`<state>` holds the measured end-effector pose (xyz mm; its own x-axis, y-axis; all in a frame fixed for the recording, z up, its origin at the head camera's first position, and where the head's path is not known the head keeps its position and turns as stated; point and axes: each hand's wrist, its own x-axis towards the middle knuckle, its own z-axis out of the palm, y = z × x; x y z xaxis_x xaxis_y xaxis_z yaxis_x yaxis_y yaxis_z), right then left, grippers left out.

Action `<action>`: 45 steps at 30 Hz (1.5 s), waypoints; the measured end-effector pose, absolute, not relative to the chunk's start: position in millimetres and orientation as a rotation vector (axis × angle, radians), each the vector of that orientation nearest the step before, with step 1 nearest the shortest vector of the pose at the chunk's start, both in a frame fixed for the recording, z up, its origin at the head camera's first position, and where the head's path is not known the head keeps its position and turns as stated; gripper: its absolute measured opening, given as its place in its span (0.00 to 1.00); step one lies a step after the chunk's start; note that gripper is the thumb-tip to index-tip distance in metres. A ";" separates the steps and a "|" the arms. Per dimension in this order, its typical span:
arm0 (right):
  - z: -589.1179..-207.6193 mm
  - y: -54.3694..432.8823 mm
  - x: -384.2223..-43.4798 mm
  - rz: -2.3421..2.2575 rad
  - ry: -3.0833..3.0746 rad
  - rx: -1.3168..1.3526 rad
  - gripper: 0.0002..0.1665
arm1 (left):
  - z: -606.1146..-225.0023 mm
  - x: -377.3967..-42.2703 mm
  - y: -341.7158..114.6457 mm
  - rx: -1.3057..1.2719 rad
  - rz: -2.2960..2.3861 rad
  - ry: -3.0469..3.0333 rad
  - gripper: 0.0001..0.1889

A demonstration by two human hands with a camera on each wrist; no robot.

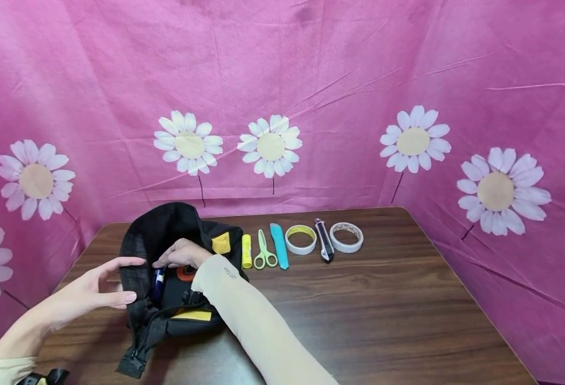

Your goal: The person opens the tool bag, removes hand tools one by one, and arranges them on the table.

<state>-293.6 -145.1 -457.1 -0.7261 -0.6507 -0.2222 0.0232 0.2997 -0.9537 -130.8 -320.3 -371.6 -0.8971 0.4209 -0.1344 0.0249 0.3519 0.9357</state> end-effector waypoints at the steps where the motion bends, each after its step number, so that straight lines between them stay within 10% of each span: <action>1: -457.1 -145.3 -294.0 -1.475 1.966 -0.542 0.06 | -371.6 -130.9 -320.0 0.391 1.562 2.269 0.32; 28: -459.1 -148.0 -293.7 -1.902 1.686 -0.114 0.10 | -377.2 -132.5 -320.7 0.411 1.595 2.244 0.30; 45: -379.4 -116.8 -293.3 -1.629 1.725 -0.325 0.17 | -379.3 -132.5 -324.1 0.450 1.614 2.210 0.31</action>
